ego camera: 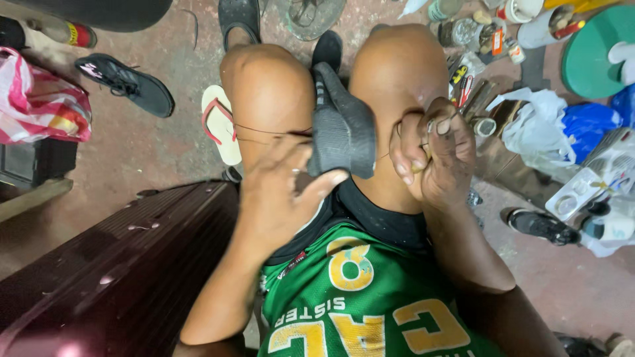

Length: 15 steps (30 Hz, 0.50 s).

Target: The person sits on the floor and sews a black slip-on shoe using a needle and thread. They repeatedly pass the needle through the shoe's upper and sole, pull the thread tight, and adjust the shoe's position to continue stitching.

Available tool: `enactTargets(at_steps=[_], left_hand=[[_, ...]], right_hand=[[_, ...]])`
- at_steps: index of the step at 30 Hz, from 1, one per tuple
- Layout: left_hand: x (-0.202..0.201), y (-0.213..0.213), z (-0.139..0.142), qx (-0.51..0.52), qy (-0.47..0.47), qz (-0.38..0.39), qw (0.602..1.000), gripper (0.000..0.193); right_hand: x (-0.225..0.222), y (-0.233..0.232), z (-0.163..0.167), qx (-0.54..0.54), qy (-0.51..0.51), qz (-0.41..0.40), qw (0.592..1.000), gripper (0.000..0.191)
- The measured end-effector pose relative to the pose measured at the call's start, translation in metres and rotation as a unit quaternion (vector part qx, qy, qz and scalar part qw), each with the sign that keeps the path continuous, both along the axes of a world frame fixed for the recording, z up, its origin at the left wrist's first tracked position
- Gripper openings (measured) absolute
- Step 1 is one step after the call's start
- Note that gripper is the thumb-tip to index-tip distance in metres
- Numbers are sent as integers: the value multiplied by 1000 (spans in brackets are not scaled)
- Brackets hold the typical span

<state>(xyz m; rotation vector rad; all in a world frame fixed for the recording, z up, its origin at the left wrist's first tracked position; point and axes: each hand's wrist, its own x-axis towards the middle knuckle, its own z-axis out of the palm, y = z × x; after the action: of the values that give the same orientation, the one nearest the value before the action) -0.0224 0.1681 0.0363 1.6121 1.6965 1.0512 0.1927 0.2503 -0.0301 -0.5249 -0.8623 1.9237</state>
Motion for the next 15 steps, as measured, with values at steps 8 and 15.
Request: enactTargets(at_steps=[8,15], left_hand=[[-13,35,8,15,-77,-33,996,23],[-35,82,66,208,100,-128,965,22]], right_hand=[[10,5,24,54,-78,-71,993,14],[-18,50,48,-120,-62,-25,991,46]])
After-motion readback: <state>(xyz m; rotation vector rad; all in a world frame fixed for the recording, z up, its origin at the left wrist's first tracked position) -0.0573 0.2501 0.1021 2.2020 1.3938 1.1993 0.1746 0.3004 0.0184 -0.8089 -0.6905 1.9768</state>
